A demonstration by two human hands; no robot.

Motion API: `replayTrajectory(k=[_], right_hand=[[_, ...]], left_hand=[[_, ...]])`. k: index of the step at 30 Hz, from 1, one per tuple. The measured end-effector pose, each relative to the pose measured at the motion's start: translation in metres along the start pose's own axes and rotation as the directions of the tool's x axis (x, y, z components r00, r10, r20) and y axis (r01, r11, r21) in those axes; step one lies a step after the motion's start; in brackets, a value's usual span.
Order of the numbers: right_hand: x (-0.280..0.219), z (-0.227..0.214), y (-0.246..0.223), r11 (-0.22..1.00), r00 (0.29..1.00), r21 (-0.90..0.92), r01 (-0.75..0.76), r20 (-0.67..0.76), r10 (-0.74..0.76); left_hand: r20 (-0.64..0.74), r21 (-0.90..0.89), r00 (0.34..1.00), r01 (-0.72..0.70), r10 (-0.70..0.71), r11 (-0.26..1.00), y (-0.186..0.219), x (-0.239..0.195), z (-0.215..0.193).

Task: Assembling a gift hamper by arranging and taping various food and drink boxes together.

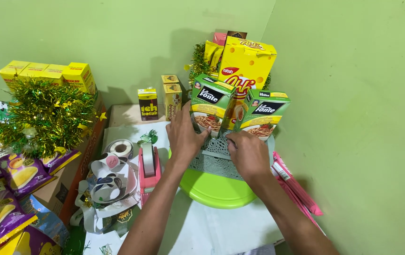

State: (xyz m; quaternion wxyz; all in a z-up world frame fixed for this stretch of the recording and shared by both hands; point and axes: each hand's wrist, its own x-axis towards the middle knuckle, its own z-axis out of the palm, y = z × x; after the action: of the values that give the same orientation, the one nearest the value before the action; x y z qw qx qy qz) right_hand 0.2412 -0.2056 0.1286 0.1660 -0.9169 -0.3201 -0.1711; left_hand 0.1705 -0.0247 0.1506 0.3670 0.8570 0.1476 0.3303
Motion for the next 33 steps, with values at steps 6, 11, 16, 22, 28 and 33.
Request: replayTrajectory(k=[6, 11, 16, 22, 28, 33], right_hand=[[0.005, -0.032, -0.028, 1.000, 0.995, -0.026, -0.010, 0.098, 0.013], [0.008, -0.029, -0.029, 0.998, 0.995, -0.064, 0.001, 0.095, 0.005], [0.009, -0.033, -0.032, 0.997, 0.987, -0.078, -0.008, 0.158, 0.020], [0.011, -0.021, -0.026, 0.998, 0.989, -0.060, -0.004, 0.148, 0.013], [0.015, -0.017, -0.023, 0.996, 0.990, -0.077, 0.047, 0.137, -0.036], [0.015, -0.017, -0.022, 0.998, 0.991, -0.032, 0.051, 0.125, -0.046]], left_hand=[[0.009, -0.003, 1.000, -0.006, 0.006, 1.000, 0.007, -0.001, -0.006], [0.014, 0.007, 1.000, 0.014, -0.014, 1.000, 0.001, 0.002, -0.001], [0.017, 0.002, 1.000, 0.018, -0.018, 1.000, -0.001, 0.002, 0.001], [0.019, -0.008, 1.000, 0.018, -0.017, 1.000, 0.003, 0.000, -0.003], [0.003, -0.022, 1.000, -0.012, 0.012, 1.000, -0.002, 0.001, -0.001], [0.014, -0.005, 1.000, 0.000, 0.000, 1.000, -0.006, 0.003, 0.003]])
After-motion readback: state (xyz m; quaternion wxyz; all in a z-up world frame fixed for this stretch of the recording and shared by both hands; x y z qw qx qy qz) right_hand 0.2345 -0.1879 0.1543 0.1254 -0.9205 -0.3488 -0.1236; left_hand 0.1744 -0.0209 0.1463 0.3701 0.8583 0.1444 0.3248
